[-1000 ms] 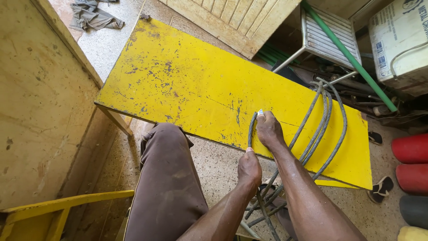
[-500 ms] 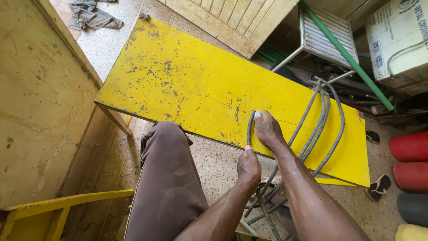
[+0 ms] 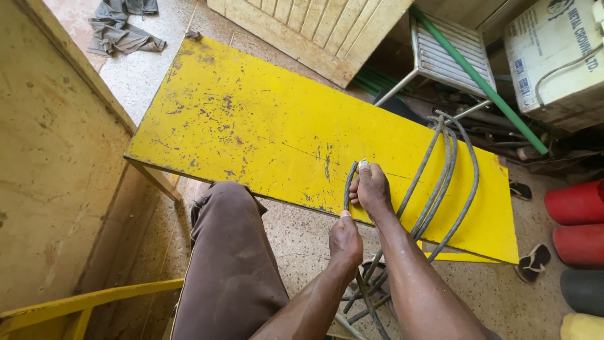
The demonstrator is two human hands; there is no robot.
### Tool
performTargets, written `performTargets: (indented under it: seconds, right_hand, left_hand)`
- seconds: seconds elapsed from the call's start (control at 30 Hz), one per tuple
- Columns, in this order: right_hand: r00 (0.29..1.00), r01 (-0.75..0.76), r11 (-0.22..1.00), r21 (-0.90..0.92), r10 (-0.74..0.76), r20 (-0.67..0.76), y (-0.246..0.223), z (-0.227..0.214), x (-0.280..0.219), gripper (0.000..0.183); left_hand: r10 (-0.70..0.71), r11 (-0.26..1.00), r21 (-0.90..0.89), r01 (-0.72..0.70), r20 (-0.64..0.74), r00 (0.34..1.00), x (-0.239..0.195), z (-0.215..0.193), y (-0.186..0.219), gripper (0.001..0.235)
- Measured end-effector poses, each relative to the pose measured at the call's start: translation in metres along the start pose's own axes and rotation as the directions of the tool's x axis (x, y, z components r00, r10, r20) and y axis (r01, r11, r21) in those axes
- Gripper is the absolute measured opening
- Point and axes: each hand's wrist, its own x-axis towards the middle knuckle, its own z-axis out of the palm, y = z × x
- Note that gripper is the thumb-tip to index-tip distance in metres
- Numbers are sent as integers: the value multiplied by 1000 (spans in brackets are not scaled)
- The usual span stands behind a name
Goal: Using a small blade to scrape or strip insulation from long metal wires on a yellow work table.
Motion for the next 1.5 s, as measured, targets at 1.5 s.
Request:
performTargets:
  seconds: [1.5]
  right_hand:
    - [988,-12,659,752,121,-91,58,-84,-126,17]
  left_hand:
    - [343,506,554,-661,574,743,-20,-21,45,48]
